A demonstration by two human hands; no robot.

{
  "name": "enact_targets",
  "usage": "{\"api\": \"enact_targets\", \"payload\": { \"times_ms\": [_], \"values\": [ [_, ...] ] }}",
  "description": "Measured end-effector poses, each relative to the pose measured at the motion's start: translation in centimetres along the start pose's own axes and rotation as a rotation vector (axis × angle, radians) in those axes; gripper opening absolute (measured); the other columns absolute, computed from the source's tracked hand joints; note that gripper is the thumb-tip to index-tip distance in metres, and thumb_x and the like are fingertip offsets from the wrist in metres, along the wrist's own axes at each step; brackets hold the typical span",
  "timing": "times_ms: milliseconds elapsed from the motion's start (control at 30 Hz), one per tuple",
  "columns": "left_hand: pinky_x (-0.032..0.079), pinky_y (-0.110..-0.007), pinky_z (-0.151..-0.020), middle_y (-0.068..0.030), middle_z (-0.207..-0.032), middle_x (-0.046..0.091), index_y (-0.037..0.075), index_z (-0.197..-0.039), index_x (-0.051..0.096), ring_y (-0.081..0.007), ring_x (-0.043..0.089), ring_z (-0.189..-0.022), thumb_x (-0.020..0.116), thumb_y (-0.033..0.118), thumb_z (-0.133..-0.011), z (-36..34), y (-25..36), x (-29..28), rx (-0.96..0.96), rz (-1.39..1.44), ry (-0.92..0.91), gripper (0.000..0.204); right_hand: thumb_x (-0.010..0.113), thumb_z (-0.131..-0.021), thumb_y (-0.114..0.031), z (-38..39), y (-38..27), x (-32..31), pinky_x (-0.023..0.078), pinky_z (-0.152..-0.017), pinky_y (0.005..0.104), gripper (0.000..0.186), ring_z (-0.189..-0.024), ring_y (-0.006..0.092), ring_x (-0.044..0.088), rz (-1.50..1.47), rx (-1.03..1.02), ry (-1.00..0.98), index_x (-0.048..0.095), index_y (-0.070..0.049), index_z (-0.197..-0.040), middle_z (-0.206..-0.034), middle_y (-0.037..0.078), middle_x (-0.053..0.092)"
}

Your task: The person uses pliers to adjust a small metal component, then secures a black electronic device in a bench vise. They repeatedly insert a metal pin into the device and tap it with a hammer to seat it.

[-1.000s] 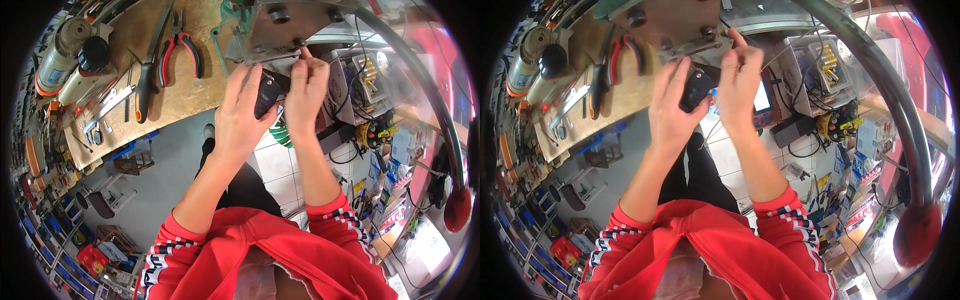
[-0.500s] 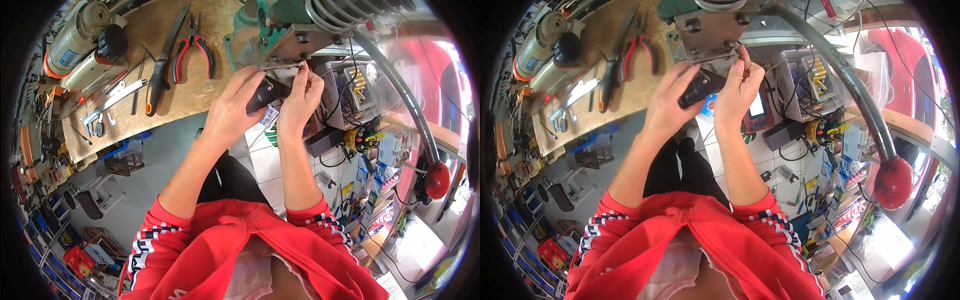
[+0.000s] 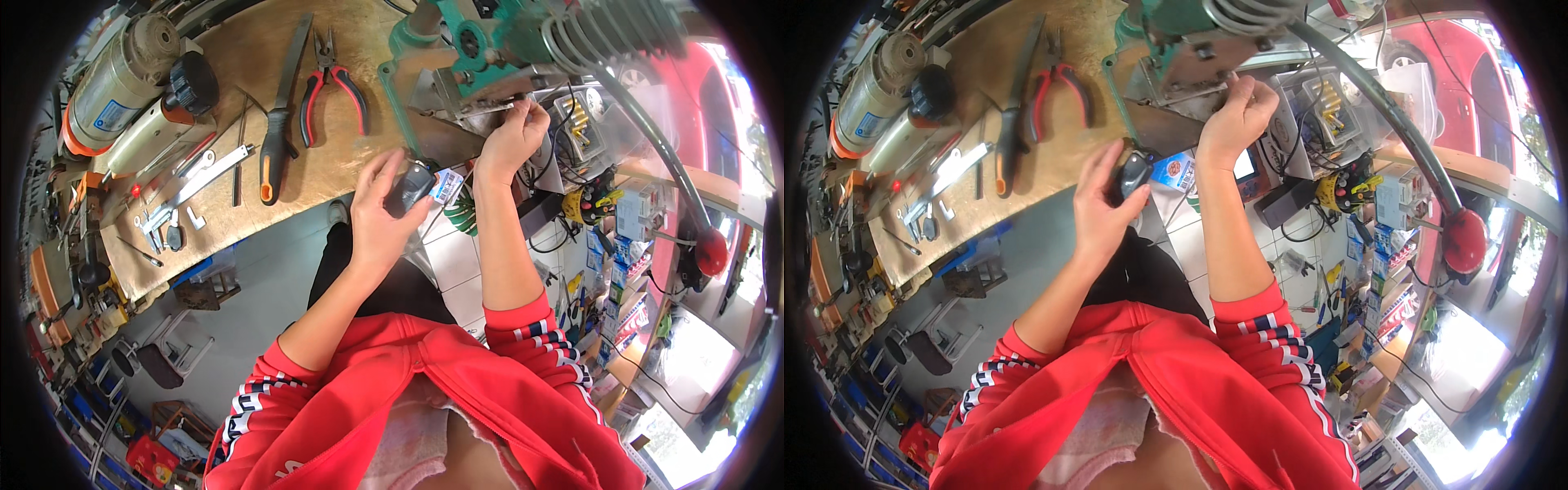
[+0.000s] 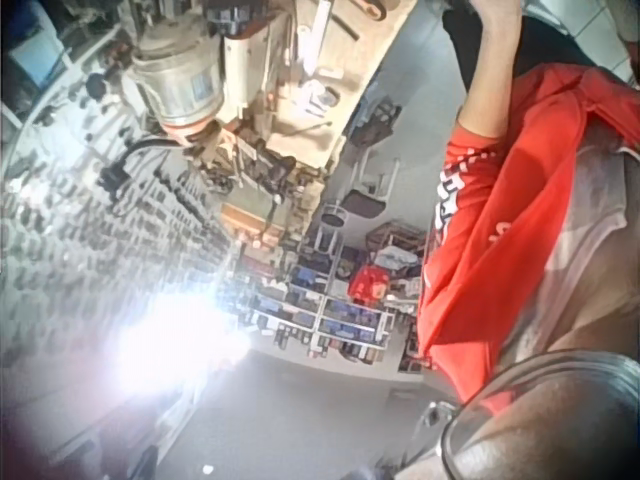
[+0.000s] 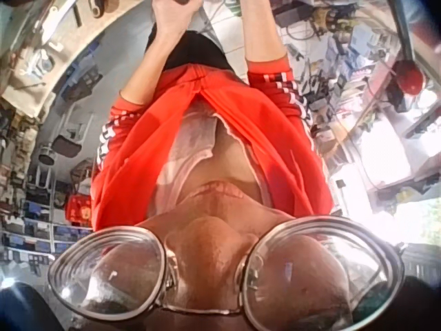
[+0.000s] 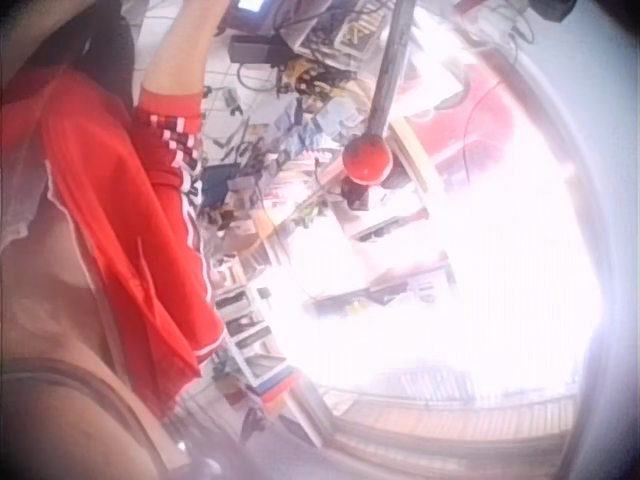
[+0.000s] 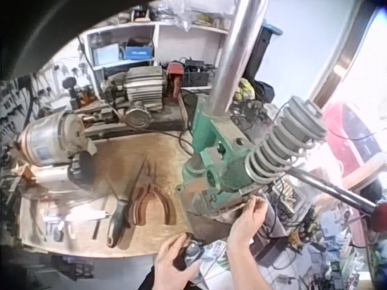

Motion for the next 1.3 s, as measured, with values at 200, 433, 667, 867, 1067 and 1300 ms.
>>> {"api": "enact_targets", "payload": {
  "times_ms": [200,433,667,867,1067,1300],
  "values": [
    [0.045,-0.033,-0.092,-0.0144,-0.121,0.051,0.000,-0.123,0.053,-0.0255,0.054,-0.109,0.074,0.003,-0.065,-1.1,-0.3,-0.2,0.080,-0.002,-0.111,0.062,0.048,-0.096,-0.019,0.2,0.3,-0.4,0.042,-0.066,0.0227,0.018,-0.072,0.0098,0.050,-0.083,0.060,0.094,0.044,-0.001,-0.093,-0.083,0.004,0.051],
    [0.041,-0.028,-0.094,-0.0116,-0.125,0.045,0.001,-0.128,0.050,-0.0190,0.050,-0.111,0.072,0.002,-0.070,-1.6,0.2,-0.6,0.117,-0.049,-0.190,0.062,0.051,-0.095,-0.021,0.1,0.6,-0.2,0.038,-0.060,0.0219,0.020,-0.067,0.0071,0.043,0.070,-0.021,0.175,0.047,-0.002,-0.089,-0.078,0.001,0.048],
    [0.040,-0.030,-0.097,-0.0122,-0.125,0.047,0.001,-0.127,0.050,-0.0208,0.050,-0.112,0.072,0.003,-0.070,-2.2,0.5,-1.6,0.038,0.023,-0.285,0.062,0.050,-0.095,-0.018,0.5,1.7,-1.1,0.038,-0.064,0.0220,0.016,-0.072,0.0074,0.046,-0.112,0.091,0.215,0.047,-0.002,-0.094,-0.086,0.002,0.051],
    [0.040,-0.031,-0.097,-0.0119,-0.124,0.048,0.001,-0.127,0.050,-0.0209,0.051,-0.112,0.072,0.004,-0.070,-2.8,0.6,-2.1,0.033,0.009,-0.349,0.061,0.046,-0.094,-0.006,-0.6,1.9,-1.4,0.039,-0.069,0.0224,0.007,-0.075,0.0073,0.047,-0.185,0.172,0.002,0.050,-0.001,-0.096,-0.086,0.001,0.052],
    [0.040,-0.030,-0.097,-0.0117,-0.122,0.048,0.002,-0.127,0.051,-0.0208,0.050,-0.112,0.071,0.001,-0.070,-2.4,1.3,-1.6,0.073,-0.038,-0.251,0.060,0.056,-0.091,-0.009,-0.7,1.2,-1.3,0.038,-0.066,0.0197,0.009,-0.073,0.0047,0.049,-0.169,0.173,-0.037,0.056,0.000,-0.094,-0.083,0.000,0.057],
    [0.043,-0.031,-0.092,-0.0131,-0.122,0.051,0.001,-0.125,0.052,-0.0247,0.052,-0.111,0.074,0.005,-0.068,-1.9,3.9,1.5,0.301,-0.262,-0.121,0.062,0.061,-0.088,-0.008,-0.3,-1.7,-4.8,0.047,-0.064,0.0223,0.014,-0.068,0.0099,0.057,0.054,0.061,-0.217,0.059,0.003,-0.096,-0.081,0.006,0.064]
  ]
}}
Point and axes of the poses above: each hand's wrist, its own z-axis away from the middle knuckle, its own x-axis out of the palm, y = z × x, the point moved 2 cm from there along -z, towards the middle knuckle
